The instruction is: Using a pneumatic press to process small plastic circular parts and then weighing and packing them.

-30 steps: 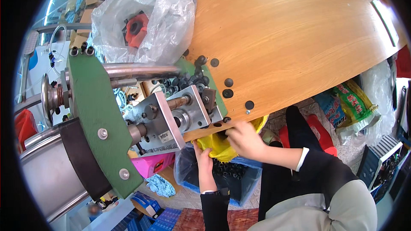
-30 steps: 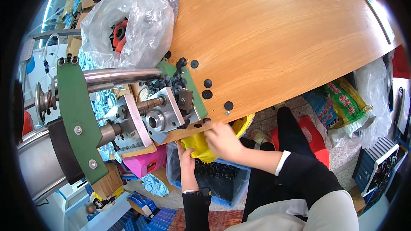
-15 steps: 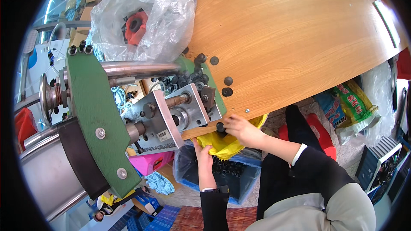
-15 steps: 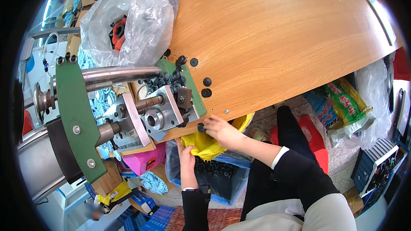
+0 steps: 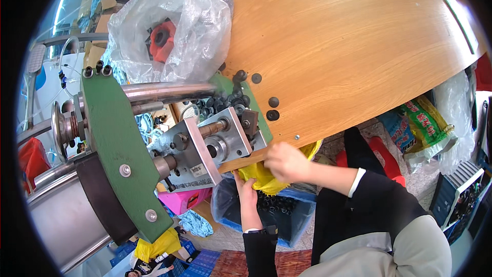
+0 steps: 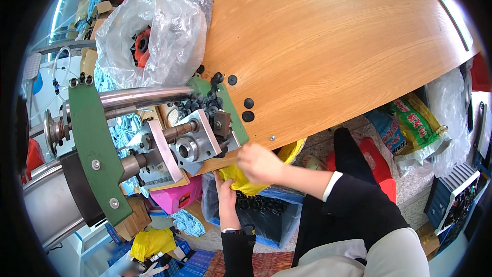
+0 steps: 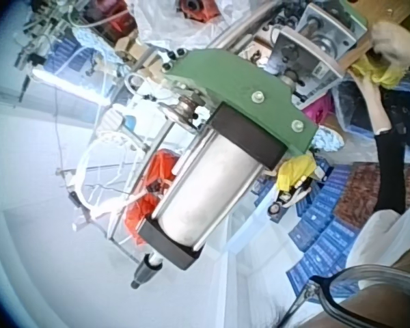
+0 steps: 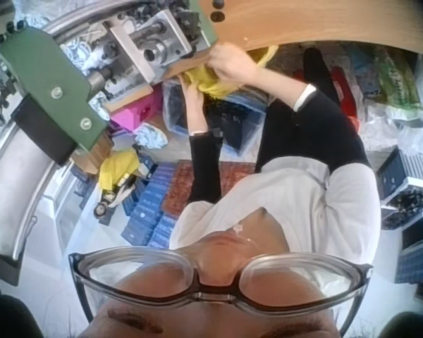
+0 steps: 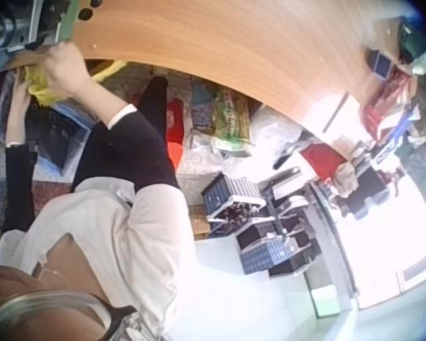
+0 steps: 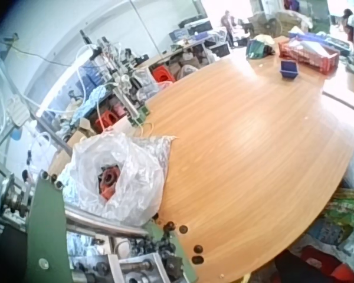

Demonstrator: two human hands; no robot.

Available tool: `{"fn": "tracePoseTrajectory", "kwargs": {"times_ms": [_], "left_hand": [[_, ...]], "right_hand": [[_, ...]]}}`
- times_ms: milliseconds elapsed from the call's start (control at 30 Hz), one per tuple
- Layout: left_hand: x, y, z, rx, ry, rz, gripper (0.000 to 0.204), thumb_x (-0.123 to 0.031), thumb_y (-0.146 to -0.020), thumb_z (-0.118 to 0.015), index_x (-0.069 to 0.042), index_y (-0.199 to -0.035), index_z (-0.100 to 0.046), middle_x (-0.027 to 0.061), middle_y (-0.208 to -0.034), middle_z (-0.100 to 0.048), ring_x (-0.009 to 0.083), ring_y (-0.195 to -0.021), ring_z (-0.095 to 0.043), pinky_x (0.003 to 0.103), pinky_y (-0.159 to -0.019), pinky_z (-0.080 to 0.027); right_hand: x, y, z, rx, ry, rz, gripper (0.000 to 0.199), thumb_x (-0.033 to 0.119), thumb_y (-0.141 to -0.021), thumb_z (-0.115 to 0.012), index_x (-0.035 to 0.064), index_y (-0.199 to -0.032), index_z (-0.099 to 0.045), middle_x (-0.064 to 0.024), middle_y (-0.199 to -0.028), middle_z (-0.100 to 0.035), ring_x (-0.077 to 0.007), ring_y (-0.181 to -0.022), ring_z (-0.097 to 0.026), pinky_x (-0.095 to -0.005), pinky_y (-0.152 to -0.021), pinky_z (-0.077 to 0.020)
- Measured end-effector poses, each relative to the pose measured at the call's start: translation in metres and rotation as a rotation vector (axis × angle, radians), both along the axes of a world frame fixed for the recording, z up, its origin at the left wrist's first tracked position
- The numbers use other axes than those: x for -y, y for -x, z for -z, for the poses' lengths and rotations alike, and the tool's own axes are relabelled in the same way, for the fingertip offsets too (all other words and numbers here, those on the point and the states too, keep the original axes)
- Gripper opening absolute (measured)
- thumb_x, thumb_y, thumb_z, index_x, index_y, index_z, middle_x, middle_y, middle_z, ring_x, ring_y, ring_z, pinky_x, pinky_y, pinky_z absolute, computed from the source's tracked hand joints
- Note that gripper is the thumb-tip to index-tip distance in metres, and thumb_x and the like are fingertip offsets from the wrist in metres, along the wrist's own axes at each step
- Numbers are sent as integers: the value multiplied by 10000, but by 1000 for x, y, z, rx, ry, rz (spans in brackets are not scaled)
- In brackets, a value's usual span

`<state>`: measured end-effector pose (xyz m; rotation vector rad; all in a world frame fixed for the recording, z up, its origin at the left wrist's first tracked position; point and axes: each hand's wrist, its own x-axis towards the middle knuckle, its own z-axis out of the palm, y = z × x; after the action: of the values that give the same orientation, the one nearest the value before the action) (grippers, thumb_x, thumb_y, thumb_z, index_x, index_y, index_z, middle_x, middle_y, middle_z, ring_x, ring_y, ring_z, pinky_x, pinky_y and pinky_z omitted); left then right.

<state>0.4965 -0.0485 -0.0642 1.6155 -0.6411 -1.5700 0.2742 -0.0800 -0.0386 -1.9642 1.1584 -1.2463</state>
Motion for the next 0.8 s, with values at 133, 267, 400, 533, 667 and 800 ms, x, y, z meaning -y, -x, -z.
{"fn": "tracePoseTrajectory", "kwargs": {"times_ms": [133, 267, 400, 533, 667, 800], "left_hand": [[-1, 4, -3, -1, -38, -40, 829, 160, -606, -415, -88, -1352, -152, 99, -1286, -330, 235, -1160, -384, 305, -899, -378], [4, 13, -5, 9, -67, -47, 870, 177, -599, -426, -101, -1367, -129, 94, -1310, -305, 234, -1174, -366, 296, -898, -366], [2, 9, 0, -13, -76, -61, 886, 174, -595, -432, -102, -1373, -110, 91, -1330, -280, 233, -1188, -348, 296, -913, -355], [3, 6, -2, 6, -99, -54, 896, 177, -591, -433, -99, -1374, -96, 95, -1342, -263, 231, -1195, -340, 296, -921, -352], [4, 7, -2, -8, -109, -67, 897, 180, -589, -431, -93, -1373, -92, 98, -1342, -264, 232, -1195, -340, 295, -918, -355], [1, 0, 3, -6, -82, -57, 897, 180, -587, -432, -87, -1372, -92, 101, -1336, -275, 236, -1191, -347, 296, -913, -361]], "right_hand": [[89, 44, 4, 102, -91, 453, 190, -18, -654, -498, 2, -843, -503, -157, -887, -507, -343, -784, -474, -413, -679, -399], [192, 60, 33, -112, 178, 86, 473, -55, -640, -475, 45, -1102, -502, -157, -1191, -464, -331, -1069, -452, -378, -836, -404], [240, 59, 39, -113, -505, -399, 538, -30, -600, -478, 103, -1119, -520, -129, -1097, -534, -287, -961, -534, -402, -772, -446], [239, 57, 44, -239, -309, -442, 417, -7, -591, -486, 82, -983, -597, -130, -1047, -549, -268, -966, -528, -382, -771, -444], [232, 68, 47, -375, -131, -343, 347, 87, -611, -585, 89, -957, -594, -89, -1107, -479, -266, -1068, -415, -359, -870, -373], [224, 77, 38, -474, -181, -290, 361, 99, -668, -584, 36, -1021, -542, -107, -1150, -452, -290, -1065, -414, -372, -898, -348]]}}
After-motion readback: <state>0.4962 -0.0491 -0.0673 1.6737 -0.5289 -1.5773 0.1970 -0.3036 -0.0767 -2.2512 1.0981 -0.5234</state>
